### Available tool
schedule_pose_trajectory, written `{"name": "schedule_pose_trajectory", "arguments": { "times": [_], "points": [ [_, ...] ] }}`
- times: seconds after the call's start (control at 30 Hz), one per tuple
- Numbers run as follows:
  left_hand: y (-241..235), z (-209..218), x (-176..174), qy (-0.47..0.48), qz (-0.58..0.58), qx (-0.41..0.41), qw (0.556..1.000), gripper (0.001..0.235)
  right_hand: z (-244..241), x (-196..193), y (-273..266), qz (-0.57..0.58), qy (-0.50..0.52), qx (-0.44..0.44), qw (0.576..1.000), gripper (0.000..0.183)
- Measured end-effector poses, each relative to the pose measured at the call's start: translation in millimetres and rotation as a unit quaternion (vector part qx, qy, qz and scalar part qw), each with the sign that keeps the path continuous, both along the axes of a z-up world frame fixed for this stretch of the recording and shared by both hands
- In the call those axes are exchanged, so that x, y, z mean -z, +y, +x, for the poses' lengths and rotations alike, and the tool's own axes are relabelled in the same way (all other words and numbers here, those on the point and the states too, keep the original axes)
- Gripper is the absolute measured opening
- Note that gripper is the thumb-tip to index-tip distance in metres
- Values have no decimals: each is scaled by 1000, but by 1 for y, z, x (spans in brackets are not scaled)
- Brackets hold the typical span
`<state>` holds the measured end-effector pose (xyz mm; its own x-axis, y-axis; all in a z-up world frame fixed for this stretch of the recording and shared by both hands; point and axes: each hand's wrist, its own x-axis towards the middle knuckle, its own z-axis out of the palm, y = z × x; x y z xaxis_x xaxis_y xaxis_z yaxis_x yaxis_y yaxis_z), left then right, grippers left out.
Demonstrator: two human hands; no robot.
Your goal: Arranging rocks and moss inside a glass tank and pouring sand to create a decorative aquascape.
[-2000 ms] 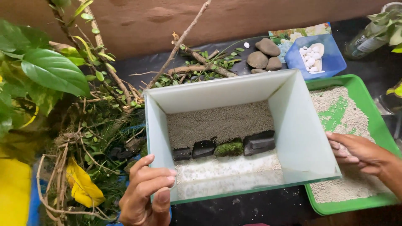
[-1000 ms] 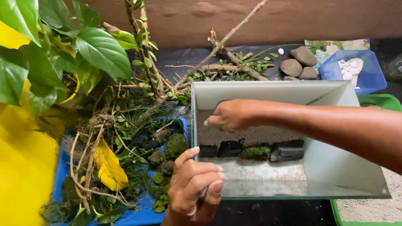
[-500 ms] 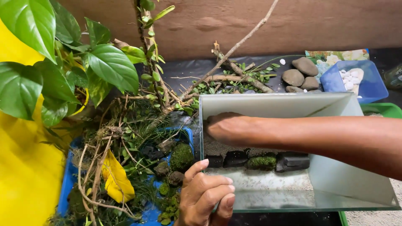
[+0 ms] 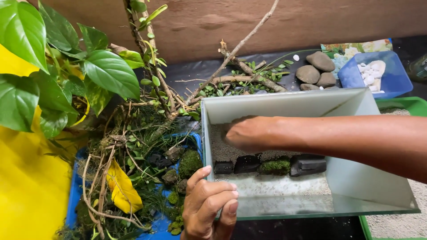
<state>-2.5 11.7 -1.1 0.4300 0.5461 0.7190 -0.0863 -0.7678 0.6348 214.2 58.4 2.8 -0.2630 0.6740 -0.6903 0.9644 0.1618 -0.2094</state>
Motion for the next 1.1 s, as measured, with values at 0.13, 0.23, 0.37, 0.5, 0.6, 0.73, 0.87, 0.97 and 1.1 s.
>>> {"name": "schedule_pose_trajectory", "arguments": {
  "times": [0.13, 0.23, 0.37, 0.5, 0.6, 0.73, 0.87, 0.97, 1.1],
  "points": [
    [-1, 1, -2, 8, -1, -2, 1000, 20, 3, 7, -3, 22, -1, -25, 999, 26],
    [-1, 0, -2, 8, -1, -6, 1000, 21, 0, 4, -5, 16, 15, -29, 999, 28],
    [-1, 0, -4, 9, -9, -2, 1000, 22, -2, 13, -4, 39, 28, -59, 997, 24],
    [0, -1, -3, 9, 2, 6, 1000, 21, 3, 6, -2, 28, 0, -55, 998, 30],
    [1, -1, -3, 16, -8, 6, 1000, 21, 14, -3, -6, 99, -6, -79, 992, 26],
    [2, -3, 0, 16, 19, 12, 1000, 20, 25, -56, -30, 117, 23, -54, 991, 30],
    [1, -2, 0, 20, 19, 3, 1000, 18, 9, -171, -58, -45, 20, 394, 918, 46],
    [-1, 0, -6, 28, 8, -8, 1000, 19, 92, -131, -116, 263, 74, 186, 944, 30],
    [22, -11, -32, 129, 65, 60, 988, 10, 134, -118, -186, 448, 36, 185, 874, 24]
  ]
}}
